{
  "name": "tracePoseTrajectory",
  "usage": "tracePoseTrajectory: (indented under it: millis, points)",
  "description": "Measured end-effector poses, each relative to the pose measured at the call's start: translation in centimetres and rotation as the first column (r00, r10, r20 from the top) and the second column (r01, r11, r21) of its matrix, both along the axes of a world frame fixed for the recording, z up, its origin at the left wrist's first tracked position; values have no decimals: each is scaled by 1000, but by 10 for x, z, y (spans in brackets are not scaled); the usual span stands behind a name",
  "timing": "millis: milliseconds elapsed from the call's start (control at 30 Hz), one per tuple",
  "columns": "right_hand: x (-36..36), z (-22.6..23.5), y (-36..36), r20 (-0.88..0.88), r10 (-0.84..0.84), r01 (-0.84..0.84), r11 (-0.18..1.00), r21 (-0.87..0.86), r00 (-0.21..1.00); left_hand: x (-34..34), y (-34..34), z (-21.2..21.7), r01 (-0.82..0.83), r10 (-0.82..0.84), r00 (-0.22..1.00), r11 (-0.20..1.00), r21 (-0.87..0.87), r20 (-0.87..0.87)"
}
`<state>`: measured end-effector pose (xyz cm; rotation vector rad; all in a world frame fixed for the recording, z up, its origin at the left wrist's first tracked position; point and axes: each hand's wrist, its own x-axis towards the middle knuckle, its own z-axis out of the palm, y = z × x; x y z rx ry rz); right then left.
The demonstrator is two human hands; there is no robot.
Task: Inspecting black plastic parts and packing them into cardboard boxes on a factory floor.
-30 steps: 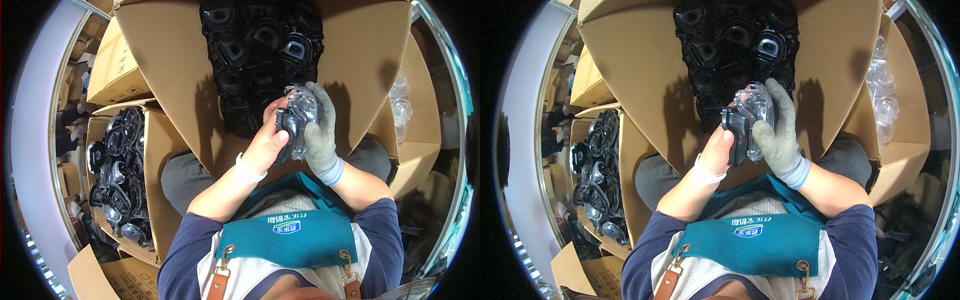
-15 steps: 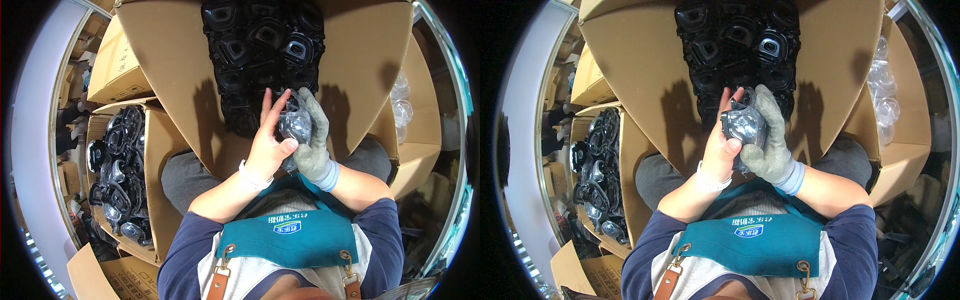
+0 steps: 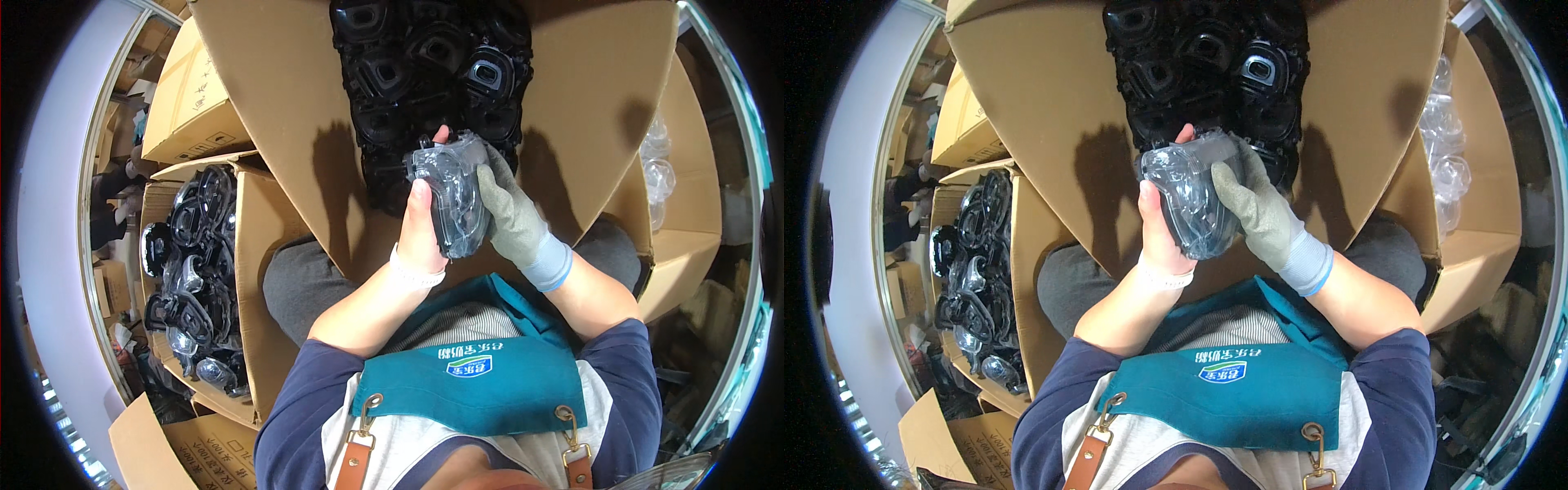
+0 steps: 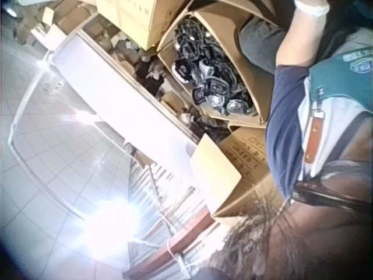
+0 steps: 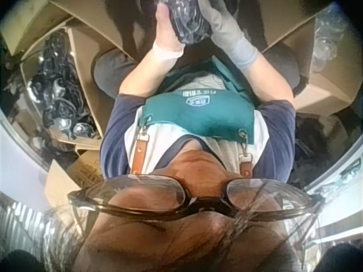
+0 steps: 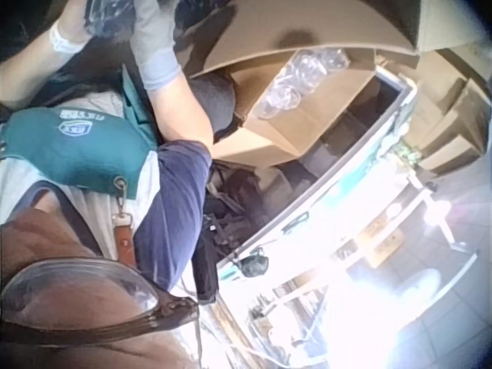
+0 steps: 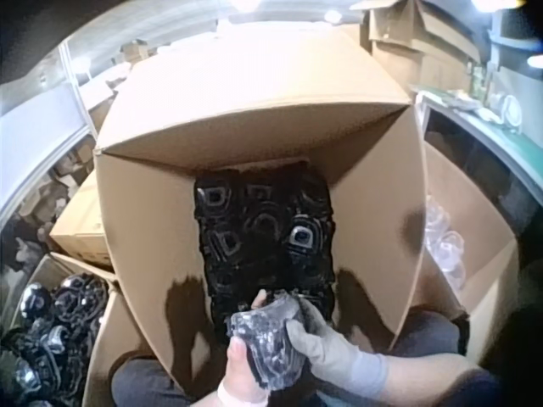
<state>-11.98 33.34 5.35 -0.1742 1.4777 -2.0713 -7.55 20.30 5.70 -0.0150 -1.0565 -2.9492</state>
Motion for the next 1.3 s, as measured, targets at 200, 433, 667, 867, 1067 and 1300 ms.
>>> tracePoseTrajectory:
  millis: [200, 433, 667, 867, 1067, 1300]
  points:
    - [-4, 14, 0, -288, -236, 278, 954, 114, 928, 0, -7, -21, -370, 318, 928, 708, -601, -195]
    - [12, -11, -8, -757, -274, 464, 885, 44, 594, 11, 15, -13, -534, 512, 840, 719, -446, -179]
    - [13, 28, -4, -274, -351, 329, 936, -126, 895, -13, -26, -31, -552, 475, 834, 731, -401, -281]
    - [5, 14, 16, -453, -262, 338, 936, 95, 852, -6, -10, -41, -538, 466, 843, 708, -457, -271]
    - [-11, 31, 17, -459, -366, 459, 882, 109, 810, -9, -18, -50, -476, 393, 871, 531, -701, -293]
    - [-8, 38, 17, -711, 50, 299, 885, 357, 701, -12, -19, 37, -367, -171, 926, -207, -907, -336]
